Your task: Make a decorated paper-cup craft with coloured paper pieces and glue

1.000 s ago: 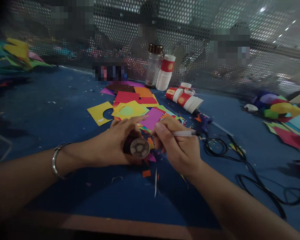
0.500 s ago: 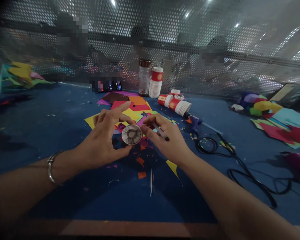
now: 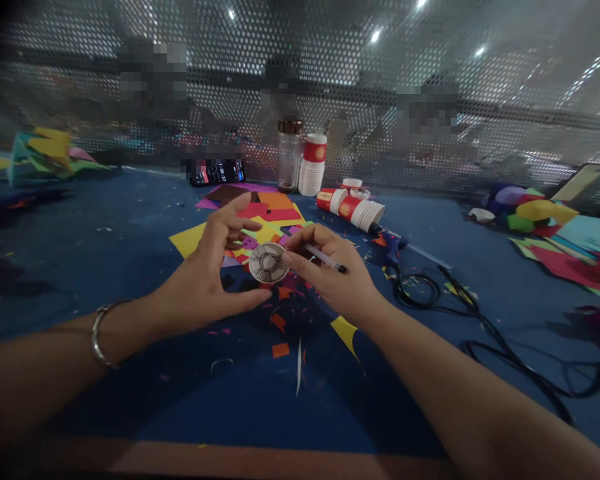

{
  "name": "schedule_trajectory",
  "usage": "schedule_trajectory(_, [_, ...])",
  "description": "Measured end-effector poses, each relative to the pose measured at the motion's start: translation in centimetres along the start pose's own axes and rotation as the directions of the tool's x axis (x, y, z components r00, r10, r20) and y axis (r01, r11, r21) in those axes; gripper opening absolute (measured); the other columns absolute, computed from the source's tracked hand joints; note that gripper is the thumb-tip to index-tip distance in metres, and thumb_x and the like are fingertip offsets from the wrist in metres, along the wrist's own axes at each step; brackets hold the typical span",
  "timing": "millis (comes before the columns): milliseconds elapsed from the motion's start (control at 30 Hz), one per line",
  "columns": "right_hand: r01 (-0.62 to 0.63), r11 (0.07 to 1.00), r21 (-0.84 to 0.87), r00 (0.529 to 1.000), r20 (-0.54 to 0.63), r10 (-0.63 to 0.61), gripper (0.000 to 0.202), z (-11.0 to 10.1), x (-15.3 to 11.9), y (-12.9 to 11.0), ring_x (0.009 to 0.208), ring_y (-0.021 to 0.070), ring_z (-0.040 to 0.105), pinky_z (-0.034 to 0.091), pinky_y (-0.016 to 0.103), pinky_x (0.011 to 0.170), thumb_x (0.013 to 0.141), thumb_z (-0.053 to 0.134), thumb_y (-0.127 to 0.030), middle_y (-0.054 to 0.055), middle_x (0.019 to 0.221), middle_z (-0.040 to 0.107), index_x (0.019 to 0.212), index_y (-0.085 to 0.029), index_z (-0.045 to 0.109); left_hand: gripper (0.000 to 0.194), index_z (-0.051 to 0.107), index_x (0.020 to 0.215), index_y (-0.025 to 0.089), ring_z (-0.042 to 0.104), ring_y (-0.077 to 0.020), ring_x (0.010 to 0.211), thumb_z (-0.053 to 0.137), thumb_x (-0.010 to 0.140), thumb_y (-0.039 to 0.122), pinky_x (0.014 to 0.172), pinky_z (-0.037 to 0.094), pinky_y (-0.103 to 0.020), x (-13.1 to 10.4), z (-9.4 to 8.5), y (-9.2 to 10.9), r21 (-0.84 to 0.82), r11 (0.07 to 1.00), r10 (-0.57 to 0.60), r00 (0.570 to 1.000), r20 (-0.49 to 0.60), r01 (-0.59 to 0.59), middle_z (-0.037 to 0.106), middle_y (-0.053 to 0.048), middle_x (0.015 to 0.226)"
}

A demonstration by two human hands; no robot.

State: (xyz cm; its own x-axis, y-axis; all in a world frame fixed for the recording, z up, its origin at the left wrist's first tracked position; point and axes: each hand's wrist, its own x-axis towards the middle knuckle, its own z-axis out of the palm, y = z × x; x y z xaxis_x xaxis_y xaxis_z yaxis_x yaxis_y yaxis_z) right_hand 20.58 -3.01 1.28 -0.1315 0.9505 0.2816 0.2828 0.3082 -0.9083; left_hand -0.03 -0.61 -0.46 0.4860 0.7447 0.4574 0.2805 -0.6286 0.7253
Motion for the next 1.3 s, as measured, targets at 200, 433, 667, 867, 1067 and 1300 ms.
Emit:
schedule_trajectory(200, [0.010, 1.000, 0.012, 0.999, -0.038, -0.010, 0.026, -0.4, 0.0, 0.6, 0.062, 0.0092, 0.050, 0.036, 0.023, 0.052, 0.078, 0.077, -0.035, -0.004, 0.074, 0.057, 0.091, -0.018, 0.062, 0.073, 0.040, 0.136, 0.019, 0.065, -0.0189, 0.101, 0.079, 0.075, 0.027, 0.099, 0.048, -0.041, 0.8, 0.2, -0.6, -0.572, 0.701, -0.352, 0.904, 0.242, 0.426, 0.066, -0.009, 0.113])
schedule_trajectory(433, [0.003, 1.000, -0.010, 0.999, -0.040, -0.003, 0.022, -0.4, 0.1, 0.6, 0.061, 0.0096, 0.052, 0.039, 0.023, 0.052, 0.080, 0.076, -0.033, -0.004, 0.070, 0.057, 0.090, -0.018, 0.062, 0.029, 0.069, 0.098, 0.017, 0.067, -0.0179, 0.096, 0.081, 0.073, 0.024, 0.096, 0.051, -0.039, 1.1, -0.4, -0.3, -0.617, 0.606, -0.415, 0.861, 0.294, 0.503, 0.072, -0.006, 0.104])
schedule_trajectory(667, [0.098, 0.976, -0.193, 0.982, -0.139, -0.126, 0.020, -0.9, -0.4, 0.1, 0.073, 0.0148, 0.065, 0.053, 0.028, 0.064, 0.095, 0.060, -0.038, 0.003, 0.083, 0.069, 0.094, -0.018, 0.066, 0.022, 0.073, 0.095, 0.017, 0.068, -0.0146, 0.080, 0.079, 0.076, 0.026, 0.079, 0.056, -0.032, 1.4, -0.9, -0.6, -0.606, 0.589, -0.475, 0.836, 0.276, 0.535, 0.075, -0.005, 0.096])
schedule_trajectory(867, [0.148, 0.970, -0.194, 0.976, -0.130, -0.175, 0.028, -0.5, -1.3, -0.9, 0.064, 0.0133, 0.067, 0.055, 0.026, 0.061, 0.100, 0.052, -0.041, 0.003, 0.077, 0.074, 0.093, -0.021, 0.071, 0.031, 0.074, 0.102, 0.016, 0.066, -0.0148, 0.068, 0.073, 0.078, 0.036, 0.061, 0.052, -0.027, 1.3, -1.7, -0.6, -0.246, 0.745, -0.473, 0.751, 0.461, 0.620, 0.076, -0.006, 0.087])
schedule_trajectory(1067, [0.070, 0.990, -0.119, 0.995, -0.065, -0.078, 0.038, -0.4, -1.5, -0.9, 0.051, 0.0119, 0.064, 0.051, 0.023, 0.048, 0.095, 0.057, -0.052, 0.002, 0.059, 0.069, 0.081, -0.019, 0.072, 0.036, 0.075, 0.097, 0.022, 0.062, -0.0197, 0.074, 0.059, 0.086, 0.052, 0.065, 0.045, -0.030, 1.2, -2.6, -0.6, 0.369, 0.916, -0.292, 0.892, 0.345, 0.157, 0.072, -0.005, 0.084])
schedule_trajectory(1300, [-0.060, 0.997, -0.041, 0.998, 0.019, 0.061, 0.045, 0.1, -1.4, -0.8, 0.035, 0.0101, 0.054, 0.042, 0.021, 0.036, 0.093, 0.058, -0.053, 0.000, 0.043, 0.061, 0.068, -0.017, 0.070, 0.052, 0.065, 0.118, 0.024, 0.054, -0.0284, 0.106, 0.070, 0.078, 0.057, 0.090, 0.043, -0.042, 0.7, -2.3, -1.2, 0.373, 0.925, -0.062, 0.942, 0.329, -0.070, 0.062, -0.008, 0.111])
